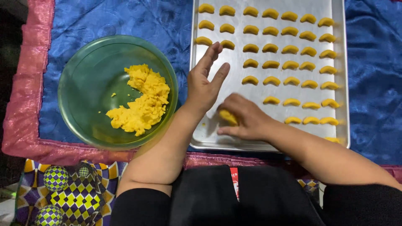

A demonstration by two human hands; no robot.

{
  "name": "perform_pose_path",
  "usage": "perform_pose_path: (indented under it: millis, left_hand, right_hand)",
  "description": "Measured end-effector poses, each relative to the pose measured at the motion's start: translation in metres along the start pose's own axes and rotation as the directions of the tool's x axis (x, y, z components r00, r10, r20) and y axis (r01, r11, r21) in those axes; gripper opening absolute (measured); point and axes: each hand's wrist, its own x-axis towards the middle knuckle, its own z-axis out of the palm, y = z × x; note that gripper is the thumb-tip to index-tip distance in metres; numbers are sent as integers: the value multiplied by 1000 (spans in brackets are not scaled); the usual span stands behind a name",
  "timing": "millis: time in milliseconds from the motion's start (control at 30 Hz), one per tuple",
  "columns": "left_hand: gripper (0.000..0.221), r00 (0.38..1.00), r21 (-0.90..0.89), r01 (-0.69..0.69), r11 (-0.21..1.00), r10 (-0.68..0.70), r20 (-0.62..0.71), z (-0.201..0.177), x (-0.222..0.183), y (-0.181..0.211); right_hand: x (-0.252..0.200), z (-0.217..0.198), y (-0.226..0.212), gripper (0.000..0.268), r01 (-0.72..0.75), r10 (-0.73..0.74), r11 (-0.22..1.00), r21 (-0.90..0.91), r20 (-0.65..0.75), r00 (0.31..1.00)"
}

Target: Shaping yellow dough into crescent-shaped cookies and arranging them on a baking tray

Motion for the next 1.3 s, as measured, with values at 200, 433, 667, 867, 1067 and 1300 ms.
perform_pose_path:
  millis: [200, 433, 667, 867, 1067, 1300]
  left_hand:
    - [55, 995, -8, -98, 995, 98, 33, -2, 2, -19]
    - [54, 995, 21, -84, 996, 82, 55, -6, 2, -19]
    - [57, 993, 72, 0, 997, -9, 119, 0, -2, -26]
    - [57, 989, 100, 49, 994, -62, 131, 1, -4, -24]
    - [56, 989, 133, 34, 991, -52, 137, 0, -3, -34]
    - [55, 981, 180, 3, 984, -38, 190, 0, -1, -27]
  right_hand:
    - [-24, 26, -11, 38, 241, -300, 882, -404, -89, 950]
    - [-11, 9, 2, 29, 32, -45, 990, -137, -96, 994]
    - [-16, 17, 26, 23, 15, -3, 998, 64, -177, 984]
    - [-18, -39, 109, 28, -163, 12, 864, -477, -304, 953]
    - [-12, -41, 114, 36, -215, 80, 723, -656, -230, 970]
    - [-18, -40, 129, 19, -183, 54, 827, -532, -249, 967]
